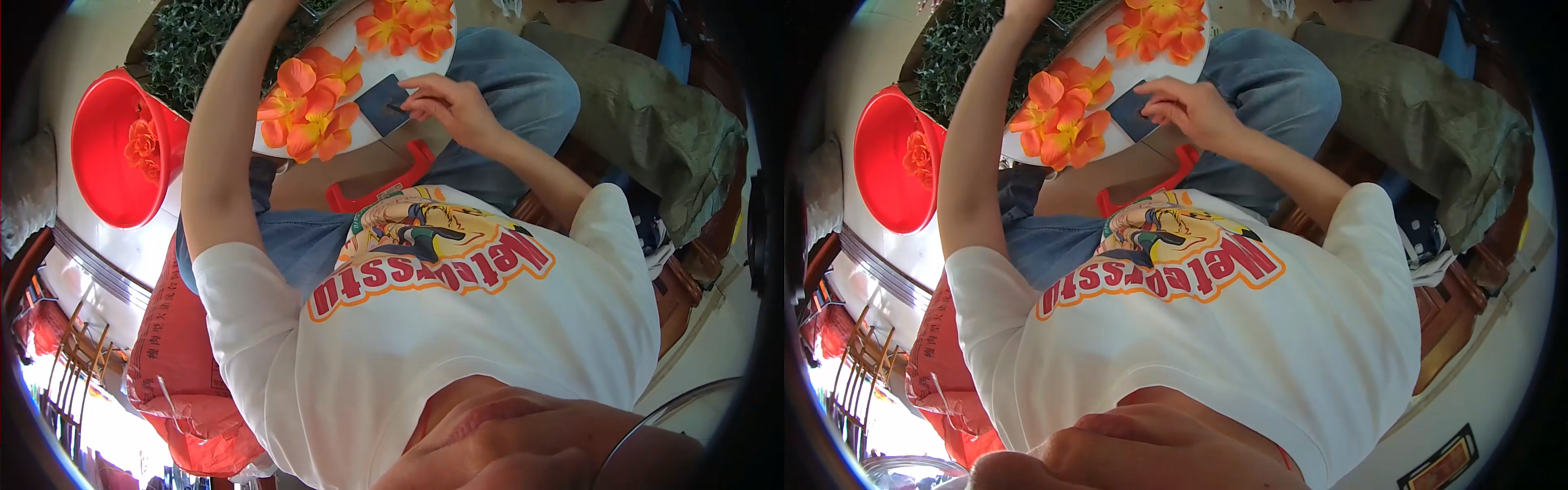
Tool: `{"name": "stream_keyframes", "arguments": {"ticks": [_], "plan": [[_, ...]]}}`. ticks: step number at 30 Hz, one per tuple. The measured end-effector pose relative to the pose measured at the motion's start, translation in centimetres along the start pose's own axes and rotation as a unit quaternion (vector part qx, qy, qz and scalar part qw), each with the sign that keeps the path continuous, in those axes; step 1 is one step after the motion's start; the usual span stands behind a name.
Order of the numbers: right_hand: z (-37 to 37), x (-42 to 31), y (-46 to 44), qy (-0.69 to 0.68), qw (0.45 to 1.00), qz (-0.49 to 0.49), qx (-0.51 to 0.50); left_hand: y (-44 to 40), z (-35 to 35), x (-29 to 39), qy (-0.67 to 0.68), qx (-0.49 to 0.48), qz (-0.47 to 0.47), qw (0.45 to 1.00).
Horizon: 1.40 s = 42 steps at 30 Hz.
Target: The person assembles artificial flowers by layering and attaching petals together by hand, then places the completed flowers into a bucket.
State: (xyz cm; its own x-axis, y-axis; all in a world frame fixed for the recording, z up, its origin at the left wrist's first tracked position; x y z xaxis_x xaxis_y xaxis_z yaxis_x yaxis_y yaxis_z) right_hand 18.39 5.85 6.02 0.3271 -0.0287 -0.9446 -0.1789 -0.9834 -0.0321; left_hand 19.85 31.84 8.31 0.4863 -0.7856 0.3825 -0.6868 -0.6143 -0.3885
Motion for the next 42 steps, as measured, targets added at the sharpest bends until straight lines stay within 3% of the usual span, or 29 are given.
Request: {"name": "stream_keyframes", "arguments": {"ticks": [1, 3, 6, 9, 11, 13, 16, 19, 25, 28, 31, 34, 38, 42], "plan": [[-0.1, -0.5, 0.6, 0.035, 0.999, -0.024, 0.015, 1.3, 0.3, 1.3, 0.082, -0.034, 0.001, 0.996], [-0.2, -0.6, 1.6, 0.085, 0.995, -0.05, 0.034, 5.5, 0.2, 6.7, 0.081, -0.089, 0.174, 0.977], [-0.3, -0.5, 2.5, 0.116, 0.988, -0.076, 0.064, 9.6, 4.1, 6.9, 0.059, -0.206, 0.102, 0.972], [-0.5, -1.8, 2.5, 0.122, 0.977, -0.136, 0.106, 10.8, 4.0, 8.1, 0.038, -0.122, 0.132, 0.983], [-0.3, -3.1, 2.6, 0.14, 0.97, -0.171, 0.104, 11.1, 5.6, 7.9, 0.008, -0.14, 0.111, 0.984], [0.0, -2.4, 2.9, 0.101, 0.98, -0.134, 0.11, 11.1, 6.6, 8.2, -0.023, -0.155, 0.102, 0.982], [-0.5, -2.0, 3.3, 0.05, 0.977, -0.134, 0.161, 10.9, 5.9, 8.3, 0.013, -0.151, 0.051, 0.987], [-0.9, -2.1, 3.1, 0.052, 0.971, -0.149, 0.182, 9.5, 3.1, 8.3, 0.136, -0.081, -0.014, 0.987], [-0.2, -2.3, 2.9, 0.093, 0.969, -0.169, 0.156, 8.9, 1.5, 11.5, 0.058, -0.088, 0.168, 0.98], [-0.3, -2.4, 2.9, 0.083, 0.969, -0.167, 0.163, 9.0, 2.0, 12.3, -0.066, -0.032, 0.216, 0.974], [-0.9, -2.1, 3.3, 0.079, 0.972, -0.146, 0.169, 8.7, 2.8, 11.1, -0.102, -0.045, 0.215, 0.97], [-1.8, -1.1, 4.3, 0.068, 0.975, -0.114, 0.177, 8.7, 0.5, 10.6, 0.017, -0.088, 0.16, 0.983], [-2.0, -0.5, 5.3, 0.068, 0.974, -0.103, 0.19, 12.4, 0.1, 11.8, 0.139, -0.014, 0.226, 0.964], [-1.9, -1.3, 5.2, 0.072, 0.972, -0.107, 0.198, 14.2, 1.8, 10.8, 0.139, -0.071, 0.16, 0.975]]}}
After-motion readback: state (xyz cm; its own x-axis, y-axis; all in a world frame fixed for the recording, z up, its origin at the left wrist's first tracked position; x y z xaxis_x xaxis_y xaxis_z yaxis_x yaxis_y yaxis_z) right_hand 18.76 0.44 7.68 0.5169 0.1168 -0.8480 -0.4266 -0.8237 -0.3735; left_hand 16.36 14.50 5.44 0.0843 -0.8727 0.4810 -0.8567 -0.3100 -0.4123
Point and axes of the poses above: each hand's wrist, its own y-axis away from the middle knuckle, its own z-axis out of the palm, x = y × z, the point moved 10 cm from there along -y, towards the middle knuckle, and after that the axes turned 13 degrees about -z, right-handed, at the moved point
